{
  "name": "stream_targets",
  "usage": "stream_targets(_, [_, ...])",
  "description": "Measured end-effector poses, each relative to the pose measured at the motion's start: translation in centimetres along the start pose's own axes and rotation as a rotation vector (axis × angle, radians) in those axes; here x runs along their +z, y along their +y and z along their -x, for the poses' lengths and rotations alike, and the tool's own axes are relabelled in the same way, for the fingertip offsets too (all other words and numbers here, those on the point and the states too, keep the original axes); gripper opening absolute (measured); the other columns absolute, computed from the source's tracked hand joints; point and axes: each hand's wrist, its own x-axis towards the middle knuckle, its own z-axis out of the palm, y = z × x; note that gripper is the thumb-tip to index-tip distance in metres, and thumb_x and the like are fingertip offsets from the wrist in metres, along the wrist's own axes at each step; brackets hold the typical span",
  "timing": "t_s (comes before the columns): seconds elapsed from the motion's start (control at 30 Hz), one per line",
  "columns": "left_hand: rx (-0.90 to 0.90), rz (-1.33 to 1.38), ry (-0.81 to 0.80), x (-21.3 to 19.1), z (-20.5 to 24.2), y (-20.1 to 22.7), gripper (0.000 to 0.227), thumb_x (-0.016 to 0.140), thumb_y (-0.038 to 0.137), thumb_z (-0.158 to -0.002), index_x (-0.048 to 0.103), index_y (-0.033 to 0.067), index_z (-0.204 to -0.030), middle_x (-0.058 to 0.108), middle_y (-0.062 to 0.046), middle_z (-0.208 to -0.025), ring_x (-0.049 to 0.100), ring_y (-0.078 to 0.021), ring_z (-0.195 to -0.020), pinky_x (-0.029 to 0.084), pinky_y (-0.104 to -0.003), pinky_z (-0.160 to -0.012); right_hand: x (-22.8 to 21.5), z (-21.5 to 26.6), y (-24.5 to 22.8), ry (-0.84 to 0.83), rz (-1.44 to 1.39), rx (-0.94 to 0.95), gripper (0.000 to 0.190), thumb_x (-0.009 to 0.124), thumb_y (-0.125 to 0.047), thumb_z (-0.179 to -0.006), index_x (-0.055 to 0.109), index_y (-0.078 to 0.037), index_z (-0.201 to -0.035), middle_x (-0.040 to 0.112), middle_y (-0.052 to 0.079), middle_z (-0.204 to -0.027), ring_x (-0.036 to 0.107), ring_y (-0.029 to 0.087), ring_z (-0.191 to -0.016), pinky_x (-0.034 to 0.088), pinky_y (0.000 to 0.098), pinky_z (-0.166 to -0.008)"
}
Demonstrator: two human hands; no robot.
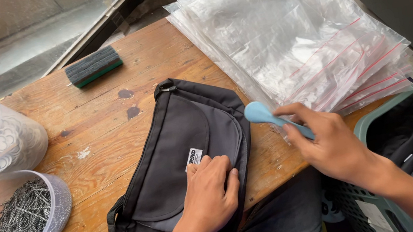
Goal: The person uses a light blue brush to clean the surface of a black shoulder bag on a wooden table. After brushing, they attach a bear-shaped sticker with a chain to the bag's zipper pull.
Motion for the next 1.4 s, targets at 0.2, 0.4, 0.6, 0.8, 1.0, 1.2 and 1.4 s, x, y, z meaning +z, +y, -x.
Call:
stream_targets(0.2, [0.071,0.027,0.03,-0.5,0.5,-0.7,0.025,0.053,0.021,-0.096,0.043,0.0155,-0.073,0.051,0.0,-0.067,0.05,-0.0234,-0.072,0.032,-0.041,-0.075,1.1,-5.4,-2.4,-0.325,0.059,0.07,0.027,0.056,-0.021,-0.091,0.066,-0.019,-0.116,0.073,0.005,-0.08,0.051,0.018,-0.057,0.041,0.0337,-0.065])
stream_targets(0.4, [0.085,0.044,0.08,-0.4,0.6,-0.7,0.025,0.054,0.02,-0.095,0.043,0.0151,-0.073,0.051,-0.001,-0.067,0.05,-0.0232,-0.072,0.032,-0.041,-0.074,0.8,-10.1,0.1,-0.047,0.265,-0.132,0.023,0.051,-0.016,-0.095,0.061,-0.011,-0.115,0.064,0.012,-0.07,0.053,0.031,-0.052,0.039,0.0464,-0.056])
stream_targets(0.6, [0.066,0.054,0.063,-0.3,0.5,-0.8,0.026,0.052,0.021,-0.095,0.042,0.0147,-0.073,0.05,0.0,-0.066,0.049,-0.0229,-0.071,0.033,-0.04,-0.076,-1.6,-7.7,-4.8,-0.519,0.166,0.139,0.023,0.056,-0.021,-0.091,0.071,-0.022,-0.107,0.057,0.005,-0.062,0.042,0.017,-0.057,0.036,0.0297,-0.063])
stream_targets(0.8, [0.07,0.069,0.069,-0.3,0.5,-0.9,0.025,0.053,0.021,-0.095,0.043,0.0147,-0.072,0.051,0.0,-0.065,0.049,-0.0223,-0.07,0.033,-0.04,-0.076,0.3,-9.6,-0.7,-0.147,0.321,-0.186,0.022,0.055,-0.018,-0.094,0.063,-0.016,-0.115,0.066,0.011,-0.069,0.052,0.029,-0.048,0.038,0.0457,-0.054])
stream_targets(1.0, [0.076,0.074,0.088,0.0,0.6,-1.0,0.025,0.053,0.022,-0.095,0.044,0.0144,-0.073,0.05,-0.001,-0.065,0.048,-0.0236,-0.071,0.033,-0.041,-0.076,0.0,-10.2,-4.3,-0.537,0.156,-0.006,0.018,0.057,-0.024,-0.094,0.068,-0.022,-0.108,0.064,0.005,-0.08,0.039,0.017,-0.057,0.037,0.0295,-0.062])
stream_targets(1.2, [0.062,0.1,0.092,-0.1,0.6,-0.9,0.023,0.055,0.022,-0.093,0.045,0.0143,-0.073,0.052,0.0,-0.066,0.05,-0.0222,-0.071,0.034,-0.04,-0.077,2.3,-12.4,-1.7,-0.21,0.275,-0.188,0.017,0.053,-0.02,-0.094,0.062,-0.018,-0.109,0.061,0.011,-0.066,0.048,0.029,-0.053,0.037,0.0429,-0.058])
stream_targets(1.4, [0.061,0.063,-0.113,-2.0,-0.5,-0.6,0.028,0.047,0.031,-0.103,0.051,0.0116,-0.083,0.063,-0.012,-0.084,0.058,-0.0361,-0.083,0.038,-0.05,-0.077,1.3,-10.4,-4.0,-0.235,0.119,-0.046,0.02,0.053,-0.019,-0.094,0.064,-0.017,-0.11,0.046,0.006,-0.054,0.034,0.019,-0.049,0.03,0.0379,-0.054])
